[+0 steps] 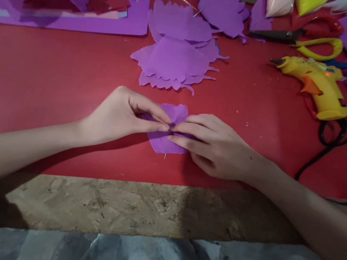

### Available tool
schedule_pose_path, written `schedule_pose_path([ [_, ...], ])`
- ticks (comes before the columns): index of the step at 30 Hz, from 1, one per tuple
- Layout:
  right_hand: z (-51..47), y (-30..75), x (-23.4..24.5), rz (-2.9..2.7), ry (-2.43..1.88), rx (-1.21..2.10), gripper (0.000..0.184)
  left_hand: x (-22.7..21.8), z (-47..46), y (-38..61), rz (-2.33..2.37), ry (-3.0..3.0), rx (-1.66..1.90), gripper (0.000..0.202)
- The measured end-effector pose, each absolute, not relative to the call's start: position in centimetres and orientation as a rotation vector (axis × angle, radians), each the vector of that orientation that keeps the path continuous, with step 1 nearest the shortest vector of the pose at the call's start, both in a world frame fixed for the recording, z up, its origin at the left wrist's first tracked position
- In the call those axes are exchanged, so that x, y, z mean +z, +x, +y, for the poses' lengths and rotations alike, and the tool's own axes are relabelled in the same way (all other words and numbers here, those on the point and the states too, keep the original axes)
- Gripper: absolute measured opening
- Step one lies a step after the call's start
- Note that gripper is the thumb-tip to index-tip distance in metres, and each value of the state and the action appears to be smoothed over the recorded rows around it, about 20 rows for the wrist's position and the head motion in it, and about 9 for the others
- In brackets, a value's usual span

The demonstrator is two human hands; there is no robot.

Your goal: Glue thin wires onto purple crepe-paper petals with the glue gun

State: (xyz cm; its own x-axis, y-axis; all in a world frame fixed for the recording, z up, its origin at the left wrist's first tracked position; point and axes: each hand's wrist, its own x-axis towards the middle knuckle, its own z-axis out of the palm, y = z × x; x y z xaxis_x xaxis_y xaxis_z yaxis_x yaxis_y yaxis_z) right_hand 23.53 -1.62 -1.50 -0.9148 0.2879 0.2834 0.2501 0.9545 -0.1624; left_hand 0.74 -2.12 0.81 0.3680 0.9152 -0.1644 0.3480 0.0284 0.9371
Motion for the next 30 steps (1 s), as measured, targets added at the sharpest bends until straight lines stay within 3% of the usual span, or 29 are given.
schedule_pose_path([
  [30, -1.95, 23.46, -1.16, -2.773, -0.349, -0.003, 0.031, 0.13, -1.92, 0.51, 1.119, 1.676, 0.711, 0.011],
])
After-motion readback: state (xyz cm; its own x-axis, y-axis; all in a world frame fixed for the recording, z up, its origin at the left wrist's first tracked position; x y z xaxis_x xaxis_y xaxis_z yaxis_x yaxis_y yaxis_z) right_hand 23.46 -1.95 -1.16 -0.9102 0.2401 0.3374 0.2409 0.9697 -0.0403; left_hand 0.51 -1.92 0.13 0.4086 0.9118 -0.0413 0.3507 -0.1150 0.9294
